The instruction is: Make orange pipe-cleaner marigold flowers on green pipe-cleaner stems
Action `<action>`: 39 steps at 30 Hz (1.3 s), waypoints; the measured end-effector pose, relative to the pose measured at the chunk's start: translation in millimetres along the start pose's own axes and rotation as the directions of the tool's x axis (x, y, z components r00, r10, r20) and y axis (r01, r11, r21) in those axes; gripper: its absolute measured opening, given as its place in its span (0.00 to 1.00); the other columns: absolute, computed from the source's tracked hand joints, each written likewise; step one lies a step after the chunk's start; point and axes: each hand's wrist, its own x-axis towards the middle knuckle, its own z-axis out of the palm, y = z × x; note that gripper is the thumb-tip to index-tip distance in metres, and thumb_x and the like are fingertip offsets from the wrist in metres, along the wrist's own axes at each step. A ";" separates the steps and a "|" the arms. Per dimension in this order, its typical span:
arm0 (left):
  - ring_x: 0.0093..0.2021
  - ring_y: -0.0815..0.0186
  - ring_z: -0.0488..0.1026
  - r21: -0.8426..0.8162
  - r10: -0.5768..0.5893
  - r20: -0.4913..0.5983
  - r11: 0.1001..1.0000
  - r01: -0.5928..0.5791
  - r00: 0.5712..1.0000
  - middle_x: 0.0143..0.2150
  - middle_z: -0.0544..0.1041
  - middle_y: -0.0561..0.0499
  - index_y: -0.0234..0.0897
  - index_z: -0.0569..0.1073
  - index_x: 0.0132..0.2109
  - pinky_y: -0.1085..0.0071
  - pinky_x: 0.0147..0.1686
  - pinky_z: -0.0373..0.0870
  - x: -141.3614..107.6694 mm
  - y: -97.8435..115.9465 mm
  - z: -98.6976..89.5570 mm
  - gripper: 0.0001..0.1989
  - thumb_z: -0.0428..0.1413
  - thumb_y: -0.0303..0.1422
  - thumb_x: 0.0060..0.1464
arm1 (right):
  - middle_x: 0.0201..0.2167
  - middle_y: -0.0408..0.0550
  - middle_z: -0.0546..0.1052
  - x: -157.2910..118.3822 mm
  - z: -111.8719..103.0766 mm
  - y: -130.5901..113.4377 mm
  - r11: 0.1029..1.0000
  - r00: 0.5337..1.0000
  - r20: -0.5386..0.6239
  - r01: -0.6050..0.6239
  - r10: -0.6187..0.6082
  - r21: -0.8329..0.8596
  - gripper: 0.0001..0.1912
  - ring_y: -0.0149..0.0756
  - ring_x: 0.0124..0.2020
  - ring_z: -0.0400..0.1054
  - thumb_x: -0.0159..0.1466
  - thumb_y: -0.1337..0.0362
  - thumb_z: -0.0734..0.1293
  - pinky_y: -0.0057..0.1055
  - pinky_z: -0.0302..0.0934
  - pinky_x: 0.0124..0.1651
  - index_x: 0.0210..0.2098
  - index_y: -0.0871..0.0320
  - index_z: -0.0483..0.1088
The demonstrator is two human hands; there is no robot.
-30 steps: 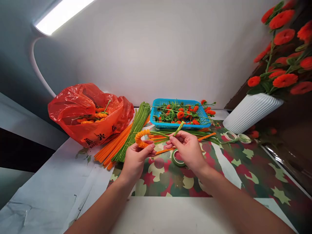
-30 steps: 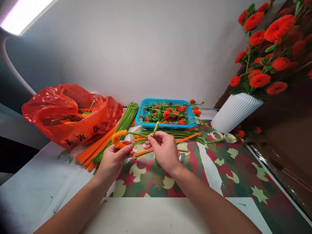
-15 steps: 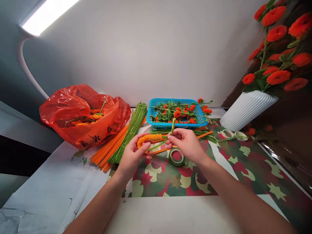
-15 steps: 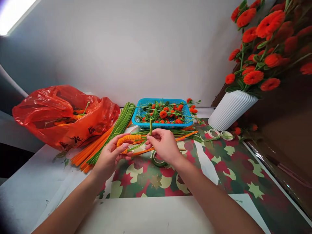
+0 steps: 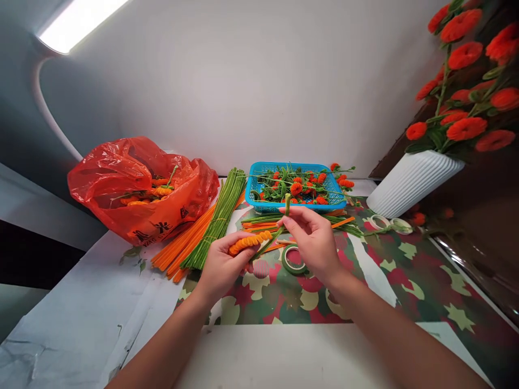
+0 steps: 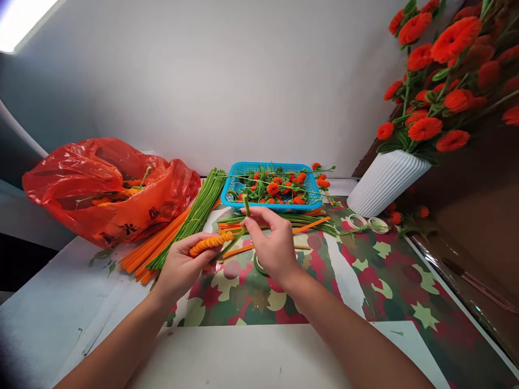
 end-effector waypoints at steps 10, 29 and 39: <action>0.19 0.74 0.65 -0.030 0.023 -0.060 0.999 -0.025 0.998 0.24 0.74 0.54 0.35 0.77 0.31 0.81 0.15 0.65 3.4 -4.2 -6.2 0.07 0.63 0.35 0.47 | 0.30 0.45 0.80 8.0 -24.7 -6.4 0.877 0.905 0.418 0.262 -0.079 -0.402 0.16 0.34 0.29 0.72 0.59 0.73 0.62 0.29 0.64 0.32 0.39 0.57 0.79; 0.17 0.73 0.68 -0.034 0.219 -0.132 0.974 -0.225 0.967 0.20 0.71 0.56 0.36 0.75 0.34 0.80 0.13 0.70 -4.9 -5.9 -3.1 0.12 0.62 0.40 0.50 | 0.23 0.44 0.75 7.9 -30.4 -11.7 0.739 0.879 0.407 0.445 -0.250 -0.507 0.15 0.29 0.24 0.66 0.57 0.74 0.62 0.26 0.58 0.29 0.36 0.61 0.80; 0.17 0.74 0.69 -0.021 0.309 -0.062 0.950 -0.311 0.949 0.21 0.72 0.57 0.37 0.75 0.35 0.80 0.14 0.71 -6.0 -9.2 -3.2 0.08 0.61 0.37 0.53 | 0.22 0.45 0.74 8.0 -29.9 -11.4 0.706 0.853 0.471 0.475 -0.225 -0.525 0.14 0.29 0.23 0.64 0.56 0.75 0.63 0.25 0.55 0.27 0.35 0.62 0.80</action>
